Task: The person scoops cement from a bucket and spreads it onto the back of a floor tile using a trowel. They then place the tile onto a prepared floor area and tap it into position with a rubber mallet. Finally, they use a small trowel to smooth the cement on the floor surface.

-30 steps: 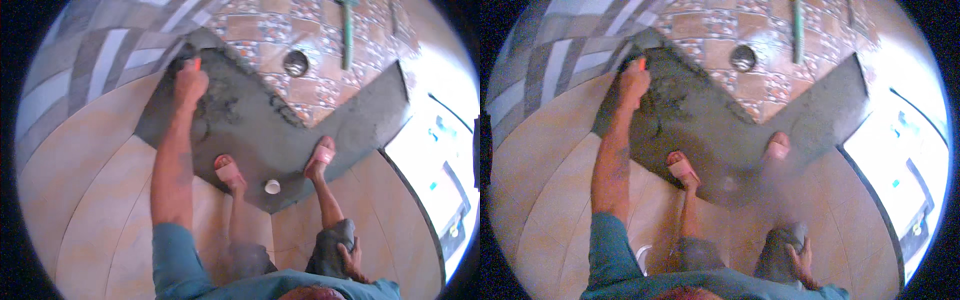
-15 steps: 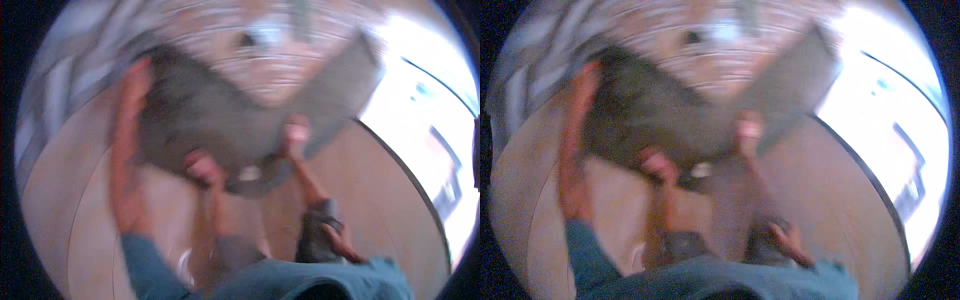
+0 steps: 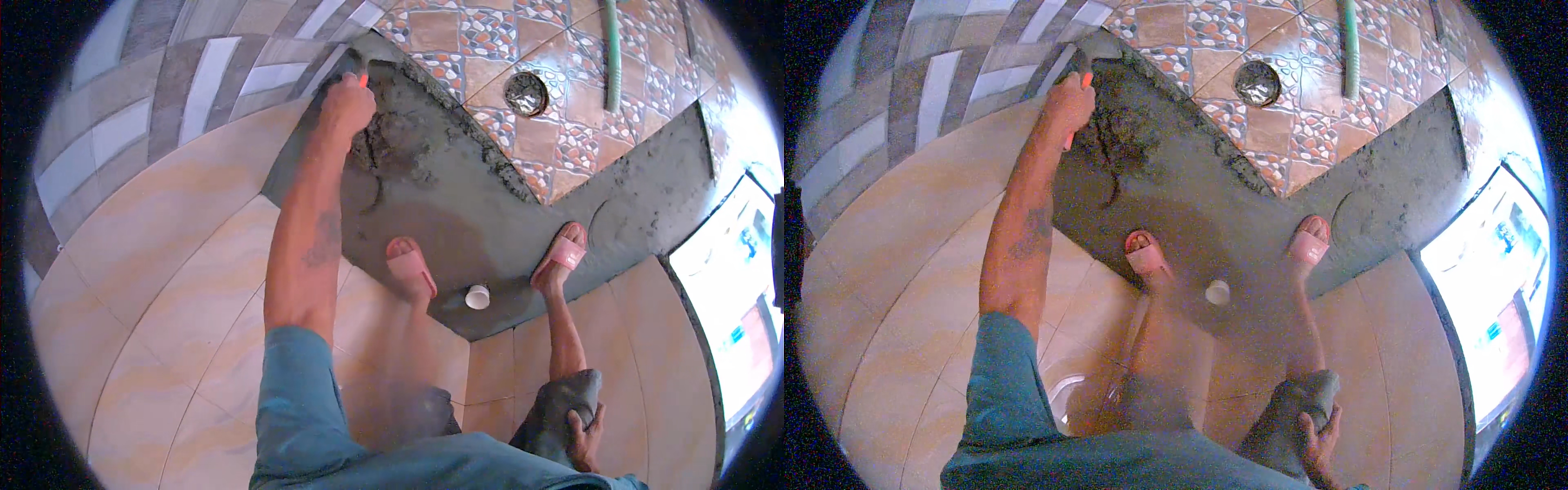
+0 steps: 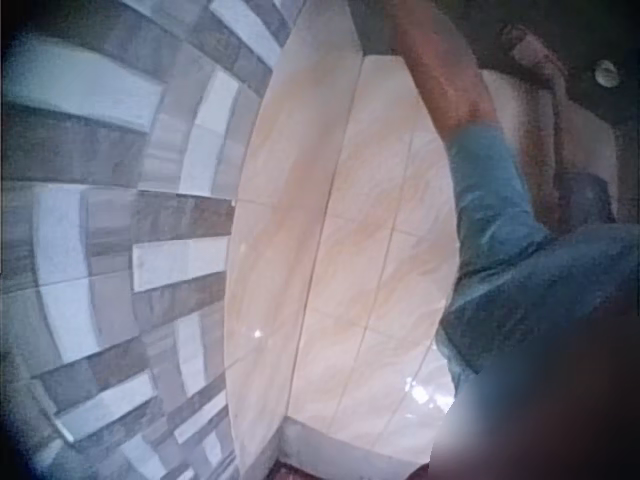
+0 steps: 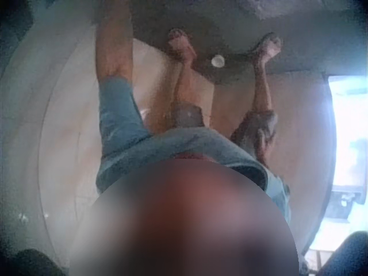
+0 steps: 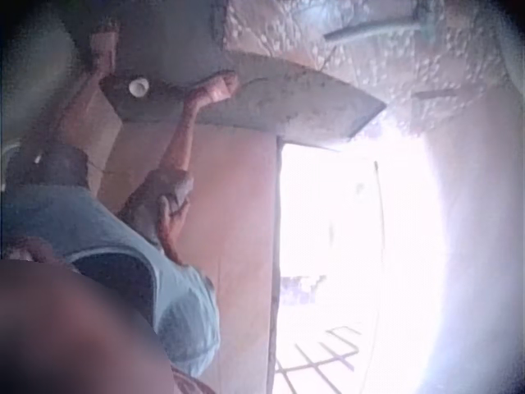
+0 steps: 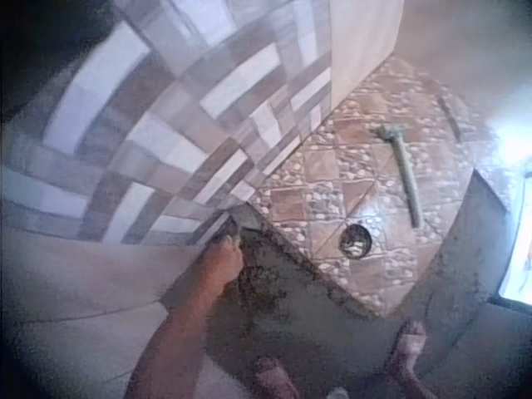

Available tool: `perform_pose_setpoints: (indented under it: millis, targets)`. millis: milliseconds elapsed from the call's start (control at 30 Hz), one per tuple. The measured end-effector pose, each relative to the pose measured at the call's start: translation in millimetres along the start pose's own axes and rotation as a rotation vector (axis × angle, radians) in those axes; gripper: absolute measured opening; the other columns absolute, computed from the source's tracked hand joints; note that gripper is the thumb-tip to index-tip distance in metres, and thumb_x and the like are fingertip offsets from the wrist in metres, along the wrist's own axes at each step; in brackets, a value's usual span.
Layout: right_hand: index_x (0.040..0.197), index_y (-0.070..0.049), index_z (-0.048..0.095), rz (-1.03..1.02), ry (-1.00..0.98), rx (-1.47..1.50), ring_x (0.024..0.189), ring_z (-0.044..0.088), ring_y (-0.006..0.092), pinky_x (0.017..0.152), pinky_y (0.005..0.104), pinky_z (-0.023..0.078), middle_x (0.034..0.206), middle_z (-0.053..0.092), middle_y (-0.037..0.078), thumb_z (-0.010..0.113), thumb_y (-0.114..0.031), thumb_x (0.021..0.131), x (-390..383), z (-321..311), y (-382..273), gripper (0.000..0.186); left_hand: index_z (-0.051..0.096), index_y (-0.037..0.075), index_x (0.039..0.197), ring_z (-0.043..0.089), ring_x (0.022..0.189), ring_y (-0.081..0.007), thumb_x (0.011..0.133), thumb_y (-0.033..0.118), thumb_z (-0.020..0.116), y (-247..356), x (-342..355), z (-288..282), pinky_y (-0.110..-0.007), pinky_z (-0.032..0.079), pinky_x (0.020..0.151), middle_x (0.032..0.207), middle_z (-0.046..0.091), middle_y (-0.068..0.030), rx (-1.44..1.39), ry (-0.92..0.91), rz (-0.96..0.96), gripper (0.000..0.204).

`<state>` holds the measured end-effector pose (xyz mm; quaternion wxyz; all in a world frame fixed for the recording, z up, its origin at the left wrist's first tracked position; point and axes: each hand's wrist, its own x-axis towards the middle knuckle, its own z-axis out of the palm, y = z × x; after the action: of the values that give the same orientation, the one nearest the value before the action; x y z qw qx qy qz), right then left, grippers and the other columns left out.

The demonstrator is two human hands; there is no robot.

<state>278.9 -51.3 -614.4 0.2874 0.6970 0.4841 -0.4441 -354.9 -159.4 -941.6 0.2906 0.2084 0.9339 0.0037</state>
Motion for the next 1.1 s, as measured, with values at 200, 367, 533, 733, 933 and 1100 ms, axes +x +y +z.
perform_pose_setpoints:
  millis: [200, 367, 533, 733, 933, 1100]
  targets:
    - [0.136, 0.000, 0.045, -0.003, -0.051, 0.026, 0.115, 0.058, 0.0341, 0.099, 0.0442, 0.045, 0.122, 0.060, 0.022, 0.076, -0.032, 0.085, 0.4, -7.3, -1.7, 0.068, 0.048, -0.010, 0.113, 0.067, 0.097, -0.0508, 0.095, 0.018, 0.051, 17.2, -42.4, 27.2, -0.055, 0.053, 0.089, 0.103, 0.066, -0.0376, -0.033, -0.051, 0.086, 0.034]
    - [0.137, 0.001, 0.044, 0.020, -0.041, 0.022, 0.113, 0.058, 0.0353, 0.098, 0.0448, 0.046, 0.122, 0.060, 0.022, 0.076, -0.032, 0.085, -2.8, -4.7, 4.2, 0.069, 0.045, -0.009, 0.118, 0.065, 0.099, -0.0531, 0.094, 0.017, 0.049, 63.4, -86.4, 54.1, -0.057, 0.051, 0.090, 0.103, 0.065, -0.0394, -0.060, -0.134, 0.029, 0.036]
    - [0.138, 0.000, 0.044, -0.008, -0.030, 0.032, 0.114, 0.058, 0.0345, 0.099, 0.0446, 0.046, 0.123, 0.060, 0.021, 0.077, -0.032, 0.085, 4.0, -9.2, 26.1, 0.070, 0.053, -0.006, 0.112, 0.065, 0.095, -0.0539, 0.094, 0.021, 0.050, 54.1, -98.8, 35.6, -0.059, 0.050, 0.090, 0.099, 0.066, -0.0381, -0.058, -0.050, 0.010, 0.033]
    - [0.140, -0.001, 0.041, 0.014, -0.077, 0.257, 0.113, 0.057, 0.0305, 0.098, 0.0422, 0.046, 0.122, 0.059, 0.019, 0.076, -0.029, 0.085, -1.9, -7.6, 1.5, 0.071, 0.059, -0.006, 0.108, 0.065, 0.096, -0.0523, 0.092, 0.022, 0.055, 18.4, -46.9, -1.8, -0.059, 0.050, 0.089, 0.098, 0.067, -0.0361, -0.025, 0.144, 0.004, 0.032]
    - [0.138, -0.001, 0.042, 0.034, -0.052, 0.156, 0.110, 0.058, 0.0299, 0.097, 0.0421, 0.047, 0.121, 0.059, 0.018, 0.075, -0.028, 0.084, -2.9, -7.4, -9.5, 0.069, 0.061, -0.006, 0.116, 0.065, 0.107, -0.0468, 0.091, 0.025, 0.059, 9.8, -6.7, 10.8, -0.053, 0.051, 0.095, 0.110, 0.068, -0.0322, 0.008, 0.159, 0.005, 0.040]
    - [0.135, 0.001, 0.044, -0.023, -0.044, -0.006, 0.110, 0.059, 0.0366, 0.097, 0.0458, 0.046, 0.121, 0.060, 0.022, 0.075, -0.036, 0.084, 6.4, -17.2, 6.9, 0.070, 0.062, -0.005, 0.116, 0.065, 0.108, -0.0467, 0.092, 0.027, 0.056, -32.8, 9.5, 25.8, -0.053, 0.050, 0.096, 0.113, 0.067, -0.0313, 0.131, 0.124, 0.052, 0.040]
